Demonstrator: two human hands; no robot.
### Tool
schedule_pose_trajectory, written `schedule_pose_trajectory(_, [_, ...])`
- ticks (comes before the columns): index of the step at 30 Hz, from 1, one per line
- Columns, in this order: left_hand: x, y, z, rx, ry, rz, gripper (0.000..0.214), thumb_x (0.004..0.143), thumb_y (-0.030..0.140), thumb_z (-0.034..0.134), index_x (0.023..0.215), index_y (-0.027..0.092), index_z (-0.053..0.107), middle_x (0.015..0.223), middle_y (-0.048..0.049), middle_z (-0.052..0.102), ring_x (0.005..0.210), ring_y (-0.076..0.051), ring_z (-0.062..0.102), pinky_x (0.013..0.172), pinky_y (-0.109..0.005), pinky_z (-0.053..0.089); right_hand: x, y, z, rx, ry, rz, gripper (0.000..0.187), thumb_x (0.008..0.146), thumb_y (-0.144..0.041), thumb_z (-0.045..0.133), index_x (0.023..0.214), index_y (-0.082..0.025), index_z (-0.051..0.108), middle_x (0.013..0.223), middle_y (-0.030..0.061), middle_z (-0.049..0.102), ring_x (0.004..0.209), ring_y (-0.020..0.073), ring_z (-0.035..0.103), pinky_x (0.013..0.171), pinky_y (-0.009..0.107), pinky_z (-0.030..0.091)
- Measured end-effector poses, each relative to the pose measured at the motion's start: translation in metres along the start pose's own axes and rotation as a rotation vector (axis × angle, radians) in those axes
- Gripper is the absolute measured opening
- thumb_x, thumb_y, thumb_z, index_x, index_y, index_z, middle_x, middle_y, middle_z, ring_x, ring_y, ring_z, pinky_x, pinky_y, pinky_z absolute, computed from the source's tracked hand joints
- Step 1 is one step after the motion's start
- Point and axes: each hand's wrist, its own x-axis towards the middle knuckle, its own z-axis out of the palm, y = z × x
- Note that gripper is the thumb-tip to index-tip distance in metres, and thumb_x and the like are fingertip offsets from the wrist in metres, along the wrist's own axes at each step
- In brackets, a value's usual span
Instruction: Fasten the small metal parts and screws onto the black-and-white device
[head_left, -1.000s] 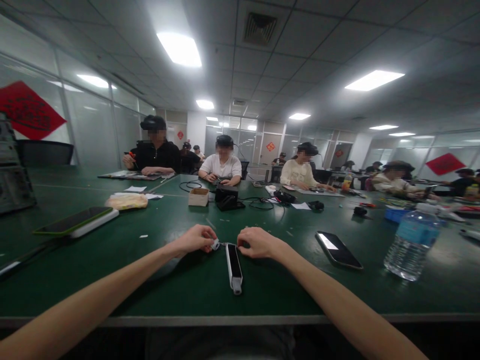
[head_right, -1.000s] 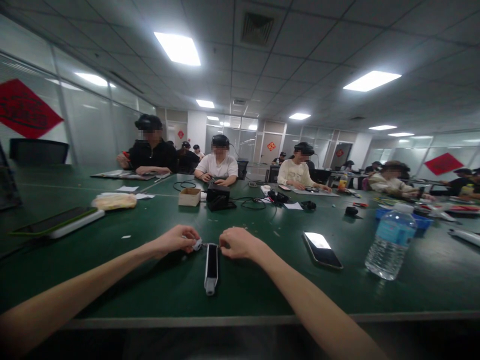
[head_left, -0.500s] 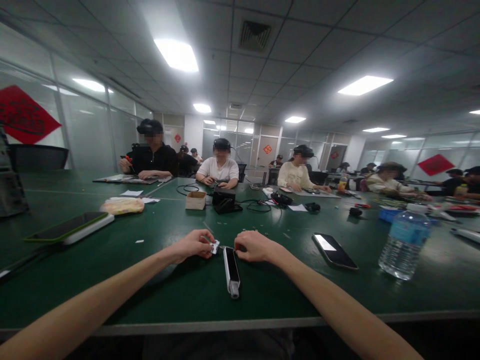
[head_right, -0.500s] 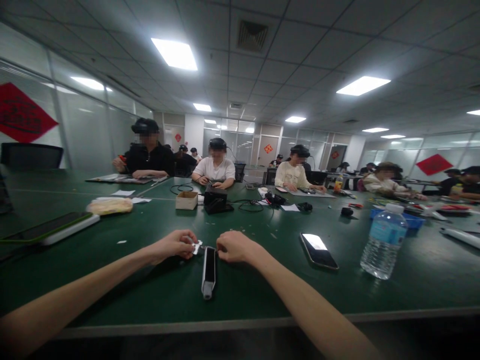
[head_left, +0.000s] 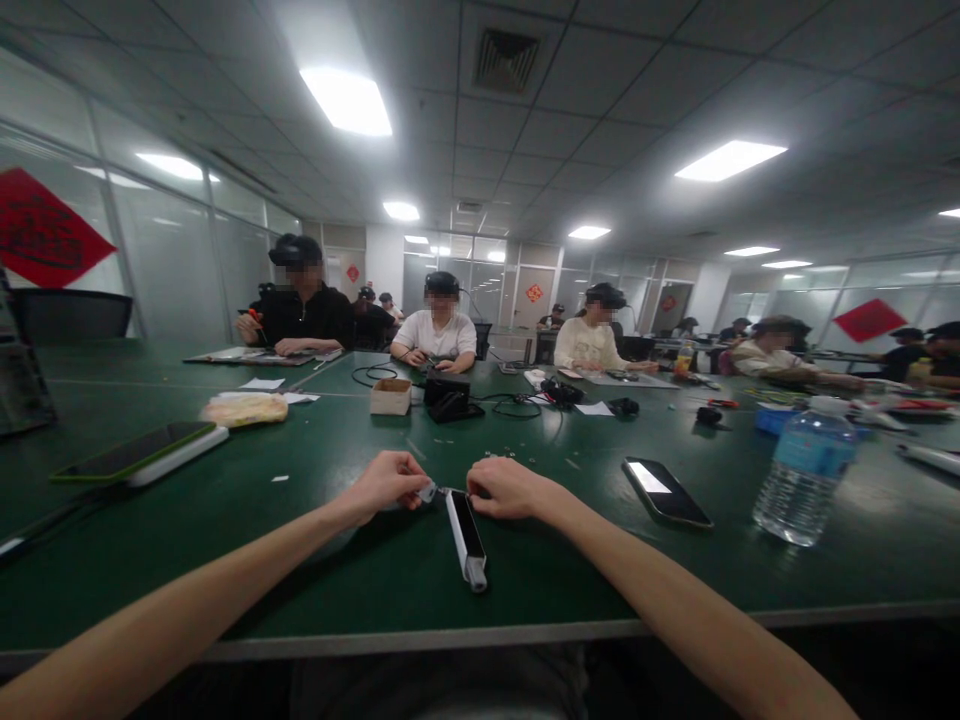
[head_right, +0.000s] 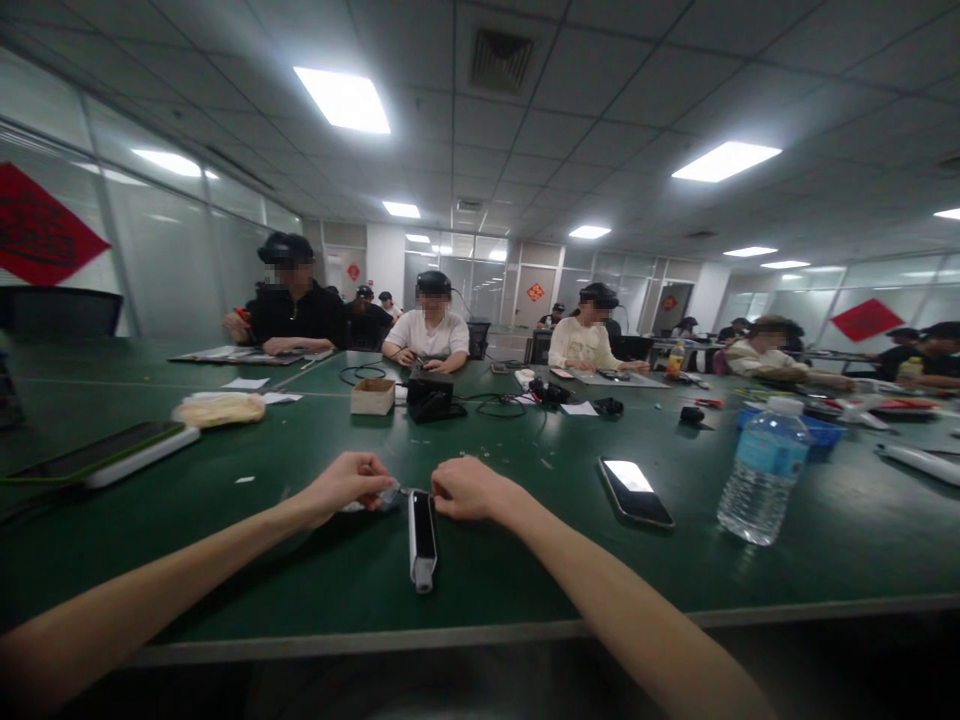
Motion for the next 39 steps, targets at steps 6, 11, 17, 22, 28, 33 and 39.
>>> schedule_pose_trajectory(6, [-0.001, -0.003, 0.003, -0.036, -0.002, 0.013, 0.039, 0.058, 0.039, 0.079, 0.076, 0.014, 0.056, 0.065, -0.0012, 0.067, 0.055, -0.015, 0.062, 0.058, -0.029, 0.051, -0.001, 0.001, 0.0, 0.012, 0.001, 0.023, 0.014, 0.084, -0.023, 0.055, 0.088, -0.014, 0.065, 0.088, 0.0077, 0.066, 0.078, 0.0174, 0.058, 0.069, 0.026, 0.039])
schedule_pose_trajectory(11, [-0.001, -0.005, 0.002, -0.044, -0.022, 0.011, 0.039, 0.056, 0.037, 0.081, 0.076, 0.013, 0.057, 0.069, -0.0026, 0.069, 0.062, -0.016, 0.065, 0.063, -0.031, 0.054, -0.003, 0.0, -0.003, 0.026, 0.0, 0.03, 0.013, 0.084, -0.022, 0.055, 0.087, -0.014, 0.064, 0.087, 0.0074, 0.065, 0.077, 0.0166, 0.056, 0.067, 0.026, 0.038])
schedule_pose_trajectory(17, [-0.001, -0.004, 0.002, 0.034, -0.002, 0.024, 0.037, 0.059, 0.036, 0.08, 0.078, 0.015, 0.056, 0.069, -0.0013, 0.068, 0.059, -0.016, 0.065, 0.059, -0.03, 0.054, -0.002, 0.0, 0.0, 0.044, 0.021, 0.02, 0.012, 0.085, -0.022, 0.054, 0.086, -0.014, 0.062, 0.085, 0.0069, 0.064, 0.074, 0.0159, 0.055, 0.066, 0.026, 0.038])
schedule_pose_trajectory(22, [-0.001, -0.003, 0.004, 0.087, -0.018, 0.035, 0.03, 0.066, 0.035, 0.074, 0.079, 0.016, 0.054, 0.071, -0.0012, 0.067, 0.061, -0.016, 0.065, 0.06, -0.028, 0.053, 0.001, 0.003, 0.006, 0.075, 0.036, 0.012, 0.009, 0.084, -0.02, 0.056, 0.085, -0.014, 0.062, 0.085, 0.0065, 0.063, 0.075, 0.0152, 0.054, 0.068, 0.025, 0.038])
schedule_pose_trajectory(28, [-0.006, 0.008, 0.0, 0.709, 0.005, 0.264, 0.014, 0.079, 0.032, 0.06, 0.081, 0.018, 0.059, 0.078, -0.0024, 0.07, 0.07, -0.018, 0.064, 0.061, -0.026, 0.044, -0.001, 0.005, 0.006, 0.115, 0.074, -0.003, 0.011, 0.086, -0.022, 0.055, 0.086, -0.014, 0.061, 0.085, 0.0065, 0.063, 0.075, 0.0151, 0.054, 0.068, 0.025, 0.039])
schedule_pose_trajectory(33, [-0.009, 0.011, -0.001, 0.913, -0.039, 0.306, 0.015, 0.083, 0.029, 0.054, 0.093, 0.019, 0.059, 0.087, -0.0043, 0.07, 0.076, -0.019, 0.064, 0.062, -0.026, 0.042, -0.001, 0.002, 0.001, 0.114, 0.073, -0.004, 0.011, 0.086, -0.022, 0.056, 0.088, -0.014, 0.062, 0.087, 0.0067, 0.063, 0.077, 0.0153, 0.055, 0.069, 0.025, 0.04])
schedule_pose_trajectory(39, [-0.013, 0.01, -0.002, 0.972, -0.103, 0.321, 0.02, 0.082, 0.033, 0.052, 0.093, 0.019, 0.059, 0.084, -0.0055, 0.067, 0.078, -0.023, 0.062, 0.064, -0.03, 0.042, 0.0, 0.001, 0.0, 0.117, 0.074, -0.009, 0.009, 0.085, -0.021, 0.057, 0.087, -0.014, 0.061, 0.089, 0.006, 0.063, 0.078, 0.0153, 0.056, 0.069, 0.025, 0.041])
